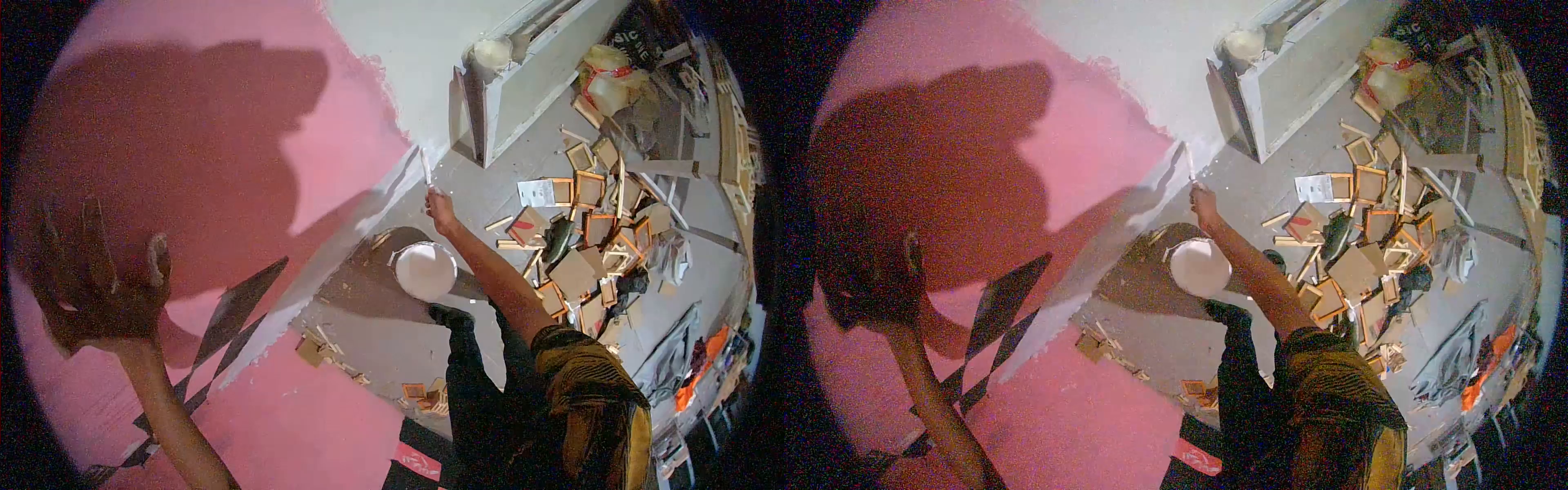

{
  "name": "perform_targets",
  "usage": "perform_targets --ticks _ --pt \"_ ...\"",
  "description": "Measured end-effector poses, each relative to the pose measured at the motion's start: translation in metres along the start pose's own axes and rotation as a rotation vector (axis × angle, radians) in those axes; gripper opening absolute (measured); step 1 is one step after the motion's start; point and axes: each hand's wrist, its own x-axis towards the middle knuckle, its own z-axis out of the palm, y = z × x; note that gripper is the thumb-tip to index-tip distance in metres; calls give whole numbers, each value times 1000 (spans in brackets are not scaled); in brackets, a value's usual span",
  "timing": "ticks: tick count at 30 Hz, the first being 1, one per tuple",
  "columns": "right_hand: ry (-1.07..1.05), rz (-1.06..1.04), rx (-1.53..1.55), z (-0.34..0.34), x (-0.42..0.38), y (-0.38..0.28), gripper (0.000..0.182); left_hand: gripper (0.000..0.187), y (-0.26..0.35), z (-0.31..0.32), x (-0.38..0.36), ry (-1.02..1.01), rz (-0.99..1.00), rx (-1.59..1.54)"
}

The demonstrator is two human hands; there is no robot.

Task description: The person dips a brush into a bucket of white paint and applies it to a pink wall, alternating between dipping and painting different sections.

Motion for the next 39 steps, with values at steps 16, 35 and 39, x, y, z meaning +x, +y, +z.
perform_targets --ticks 16,35,39 --pt "-46 -49 -129 -2 43 39 9 57 -2 4 -11 -44 28 -10" --pt "35 206 347 35 34 -16 20 57 -13 3 -16 -19 17 -44" --pt "100 222 532 91 45 76 18 57 -21 4 -17 -27 5 -73"
